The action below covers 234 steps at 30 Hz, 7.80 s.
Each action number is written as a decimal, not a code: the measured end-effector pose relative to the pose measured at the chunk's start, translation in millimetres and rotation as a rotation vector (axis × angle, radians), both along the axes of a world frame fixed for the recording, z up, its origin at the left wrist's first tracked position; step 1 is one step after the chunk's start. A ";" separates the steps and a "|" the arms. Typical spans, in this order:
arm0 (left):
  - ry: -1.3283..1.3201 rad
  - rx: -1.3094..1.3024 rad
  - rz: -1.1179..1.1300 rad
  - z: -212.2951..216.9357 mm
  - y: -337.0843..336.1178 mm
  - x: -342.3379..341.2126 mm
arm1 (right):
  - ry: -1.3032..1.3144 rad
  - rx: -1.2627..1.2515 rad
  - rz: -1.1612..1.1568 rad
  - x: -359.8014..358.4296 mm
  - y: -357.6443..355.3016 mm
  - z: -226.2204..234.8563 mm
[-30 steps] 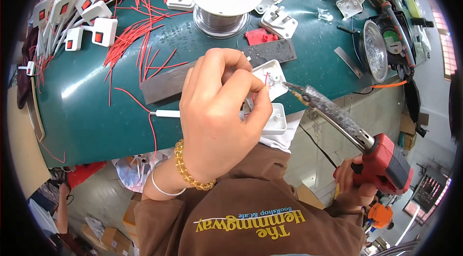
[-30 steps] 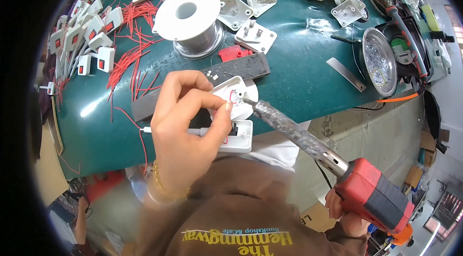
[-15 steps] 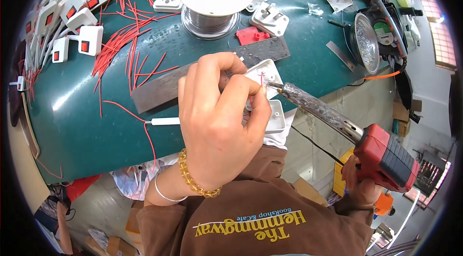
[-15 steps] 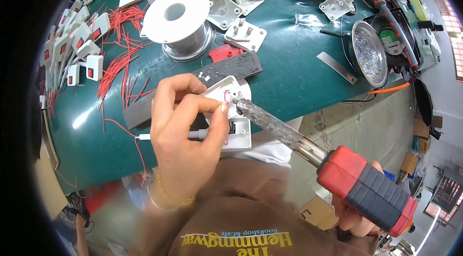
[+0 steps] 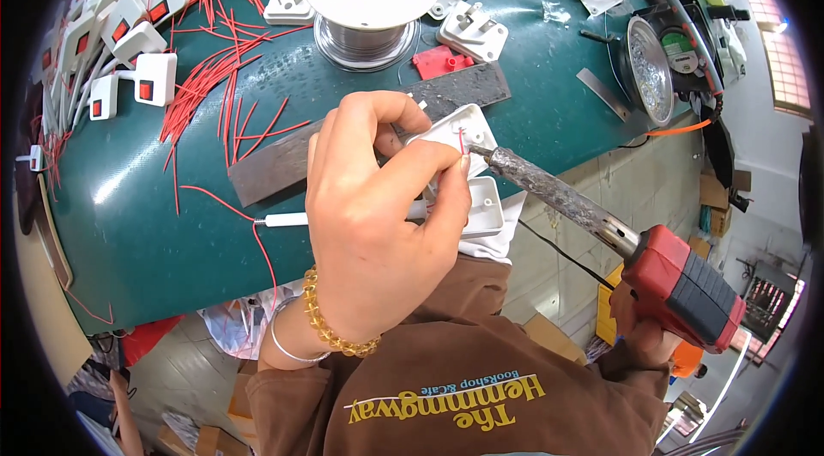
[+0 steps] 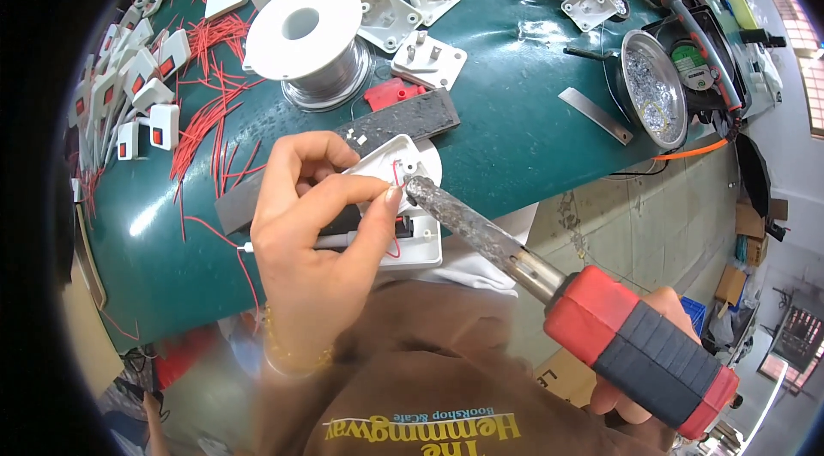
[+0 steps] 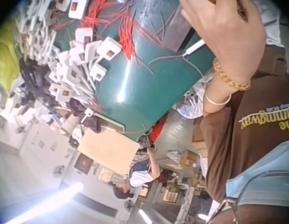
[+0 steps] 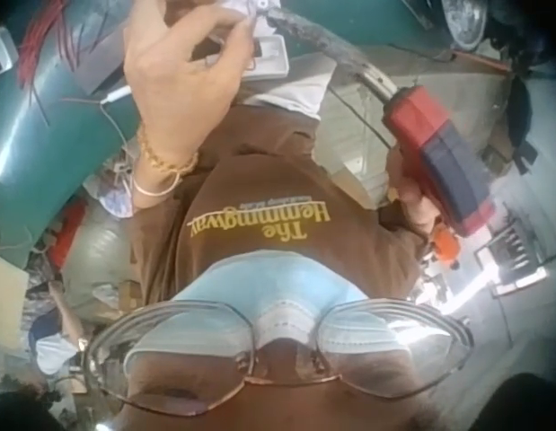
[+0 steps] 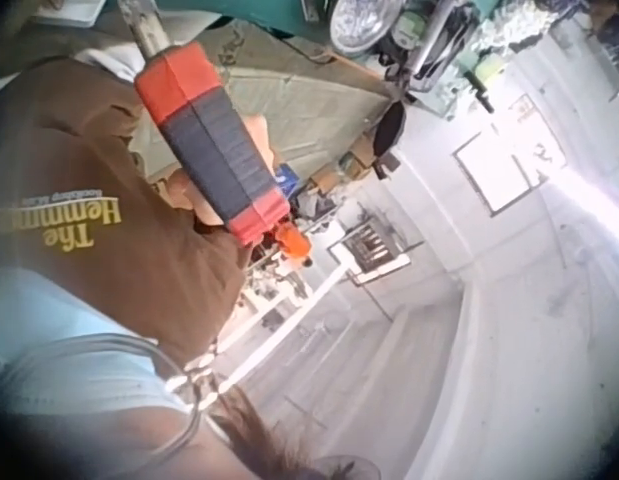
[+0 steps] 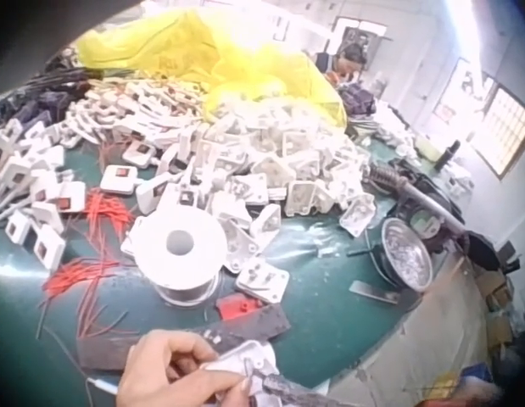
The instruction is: The person solders wires inside plastic switch casings using a soldering iron and fits the components together by hand.
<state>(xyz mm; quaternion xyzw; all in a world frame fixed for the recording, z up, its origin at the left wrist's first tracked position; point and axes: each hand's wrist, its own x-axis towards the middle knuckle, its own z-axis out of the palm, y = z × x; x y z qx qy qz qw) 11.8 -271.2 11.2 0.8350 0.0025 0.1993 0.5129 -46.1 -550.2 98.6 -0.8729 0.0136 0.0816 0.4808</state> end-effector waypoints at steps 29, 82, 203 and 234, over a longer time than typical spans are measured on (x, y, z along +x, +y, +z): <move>0.075 0.114 -0.041 17.0 5.2 1.2 | -0.110 0.522 0.117 25.3 3.2 -42.0; 0.308 -0.334 1.035 -88.8 187.9 -271.5 | -0.844 -0.110 -0.153 112.3 68.8 -85.7; 0.031 0.159 -0.229 38.6 36.5 -86.4 | -0.217 0.526 0.504 30.0 152.6 -84.6; 0.118 0.109 0.032 20.2 1.3 -4.4 | -0.554 0.405 0.151 45.4 77.1 -106.5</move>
